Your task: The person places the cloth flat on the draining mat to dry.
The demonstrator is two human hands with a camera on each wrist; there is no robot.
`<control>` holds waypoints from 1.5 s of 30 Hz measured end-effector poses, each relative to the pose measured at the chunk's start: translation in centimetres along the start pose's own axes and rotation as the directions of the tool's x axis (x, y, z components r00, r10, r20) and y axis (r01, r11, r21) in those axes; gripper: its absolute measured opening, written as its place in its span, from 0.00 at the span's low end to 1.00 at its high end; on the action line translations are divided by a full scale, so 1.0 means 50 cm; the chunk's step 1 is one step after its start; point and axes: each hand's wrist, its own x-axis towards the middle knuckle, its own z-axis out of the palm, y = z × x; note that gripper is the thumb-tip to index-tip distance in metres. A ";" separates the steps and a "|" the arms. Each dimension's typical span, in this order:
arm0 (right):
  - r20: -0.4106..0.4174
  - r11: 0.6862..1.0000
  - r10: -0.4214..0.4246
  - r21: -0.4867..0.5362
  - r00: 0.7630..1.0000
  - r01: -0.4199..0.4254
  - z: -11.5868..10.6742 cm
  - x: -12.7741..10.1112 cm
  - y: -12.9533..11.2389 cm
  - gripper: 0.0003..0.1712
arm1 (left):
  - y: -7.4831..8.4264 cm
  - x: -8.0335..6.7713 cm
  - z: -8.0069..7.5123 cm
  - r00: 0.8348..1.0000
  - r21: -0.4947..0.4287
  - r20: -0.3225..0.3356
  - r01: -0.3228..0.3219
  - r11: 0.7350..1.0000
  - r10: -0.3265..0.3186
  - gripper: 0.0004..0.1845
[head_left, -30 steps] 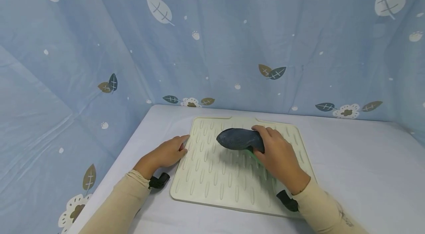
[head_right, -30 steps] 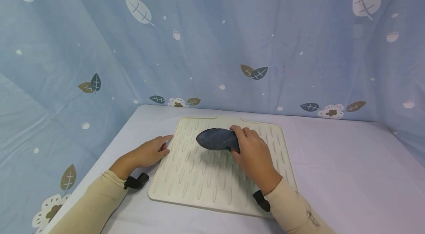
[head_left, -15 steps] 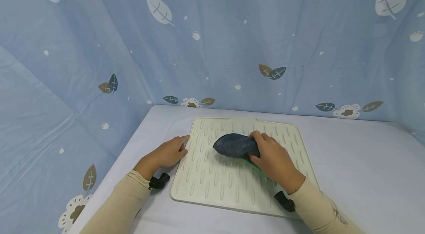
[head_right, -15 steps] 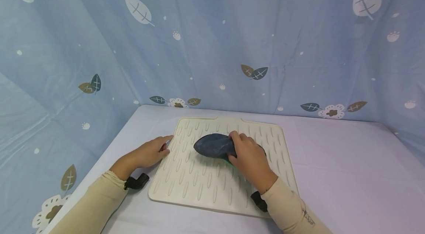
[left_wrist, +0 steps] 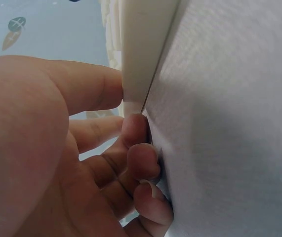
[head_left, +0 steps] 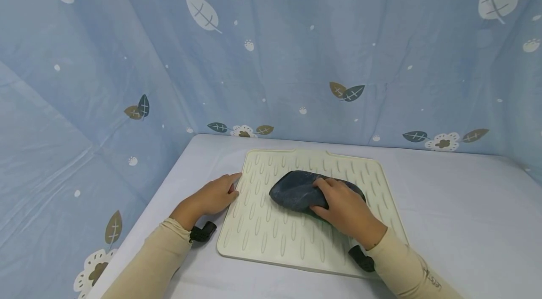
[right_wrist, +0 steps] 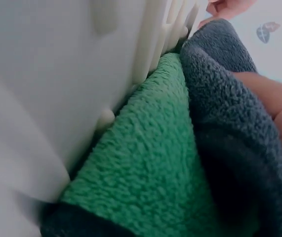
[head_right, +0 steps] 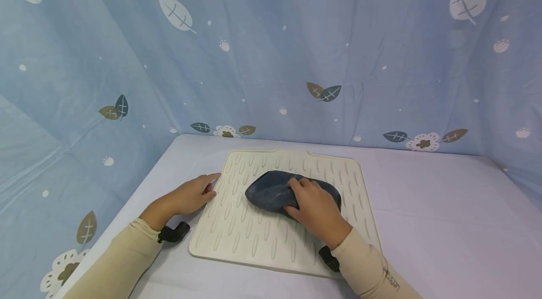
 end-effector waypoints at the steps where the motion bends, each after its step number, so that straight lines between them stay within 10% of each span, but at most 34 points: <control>1: 0.002 1.000 -0.006 -0.004 1.000 0.006 0.000 0.000 -0.001 0.29 | -0.001 0.000 0.000 1.000 0.001 0.000 -0.001 1.000 0.001 0.31; 32: 0.049 0.995 -0.092 -0.026 0.995 0.093 -0.026 -0.025 0.012 0.46 | 0.007 -0.003 -0.005 1.000 0.024 0.006 -0.013 1.000 0.013 0.31; 45: -0.010 0.997 -0.072 -0.037 0.997 0.071 -0.063 -0.062 0.040 0.38 | 0.010 -0.007 -0.008 1.000 0.017 0.007 -0.006 1.000 0.006 0.31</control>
